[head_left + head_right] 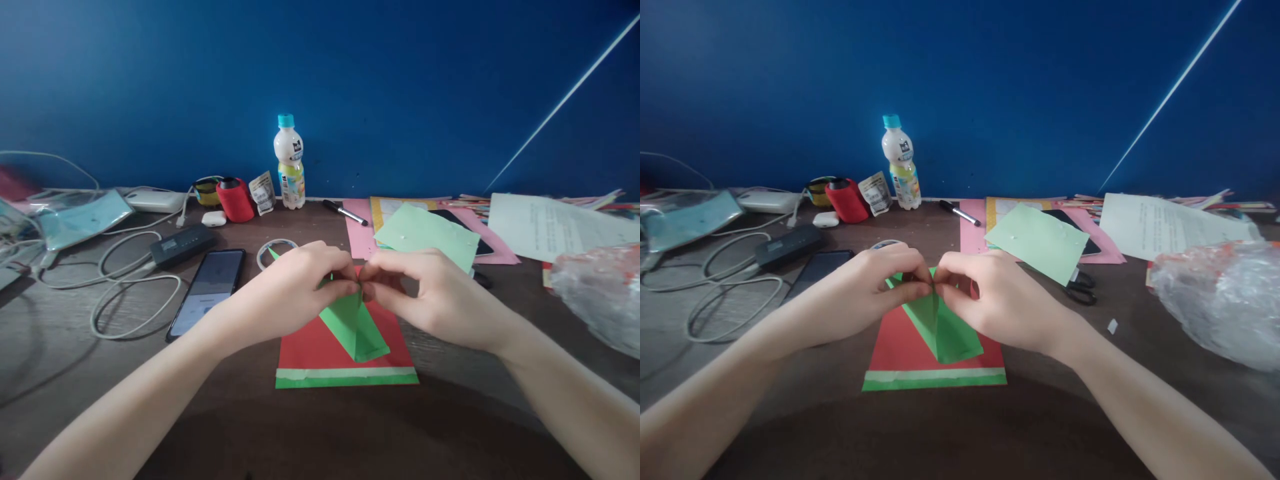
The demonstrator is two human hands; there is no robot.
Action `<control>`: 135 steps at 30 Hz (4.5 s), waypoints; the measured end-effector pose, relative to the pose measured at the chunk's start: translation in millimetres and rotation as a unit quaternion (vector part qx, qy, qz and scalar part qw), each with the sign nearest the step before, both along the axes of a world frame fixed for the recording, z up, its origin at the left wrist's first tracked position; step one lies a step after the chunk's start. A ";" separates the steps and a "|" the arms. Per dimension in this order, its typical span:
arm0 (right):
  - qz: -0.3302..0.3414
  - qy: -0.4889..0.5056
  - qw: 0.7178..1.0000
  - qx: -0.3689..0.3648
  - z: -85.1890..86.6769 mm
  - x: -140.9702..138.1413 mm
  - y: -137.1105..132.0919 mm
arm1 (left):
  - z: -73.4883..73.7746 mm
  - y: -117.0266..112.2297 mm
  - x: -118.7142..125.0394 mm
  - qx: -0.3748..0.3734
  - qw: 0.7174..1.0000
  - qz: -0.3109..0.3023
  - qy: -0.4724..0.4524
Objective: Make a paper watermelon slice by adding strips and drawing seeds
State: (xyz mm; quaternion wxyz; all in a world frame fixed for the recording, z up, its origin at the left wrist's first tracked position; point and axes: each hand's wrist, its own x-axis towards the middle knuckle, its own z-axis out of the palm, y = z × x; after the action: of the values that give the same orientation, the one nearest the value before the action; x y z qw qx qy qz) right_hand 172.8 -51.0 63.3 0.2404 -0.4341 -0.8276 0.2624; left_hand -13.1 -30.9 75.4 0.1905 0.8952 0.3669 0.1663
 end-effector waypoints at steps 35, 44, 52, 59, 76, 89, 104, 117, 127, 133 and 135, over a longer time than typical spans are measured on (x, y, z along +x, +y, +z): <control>-0.018 0.038 0.999 0.025 1.0 2.4 1.1 | 2.9 -4.5 1.2 -0.116 0.992 0.033 -0.030; 0.014 0.076 0.995 -0.063 1.2 3.1 3.0 | 3.1 -6.5 1.8 -0.143 0.988 0.035 -0.055; 0.027 0.040 0.998 -0.042 5.6 4.6 0.3 | 4.4 -7.6 2.9 -0.171 0.982 0.007 -0.083; 0.024 0.088 0.996 -0.008 2.5 3.7 0.9 | 1.9 -3.1 2.3 -0.207 0.970 -0.008 -0.131; 0.008 0.097 0.992 -0.073 -1.4 6.2 6.0 | -1.4 2.3 1.2 -0.177 0.977 -0.004 -0.118; 0.035 0.109 0.983 -0.144 -2.9 6.9 9.0 | -1.3 4.7 -2.9 -0.202 0.974 -0.019 -0.098; 0.056 0.098 0.982 -0.150 -1.4 8.3 8.8 | -2.2 7.9 -5.1 -0.216 0.971 -0.020 -0.100; 0.057 0.123 0.982 -0.135 -0.9 8.0 9.6 | -2.6 10.0 -6.8 -0.217 0.974 -0.022 -0.064; 0.069 0.057 0.985 -0.146 -0.3 7.4 9.4 | -3.2 9.9 -6.8 -0.209 0.977 -0.018 -0.047; 0.066 0.095 0.985 -0.131 -1.1 10.4 8.5 | -2.0 12.2 -8.6 -0.206 0.977 -0.021 -0.047; 0.065 0.090 0.985 -0.133 0.7 11.0 8.5 | -1.5 12.3 -8.8 -0.208 0.977 -0.022 -0.045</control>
State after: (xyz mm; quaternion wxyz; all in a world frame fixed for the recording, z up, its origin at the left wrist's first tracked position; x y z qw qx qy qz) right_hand 183.9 -42.5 64.1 0.2362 -0.3822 -0.7869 0.4231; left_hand -21.9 -18.6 73.9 0.3927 0.8352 0.3651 0.1222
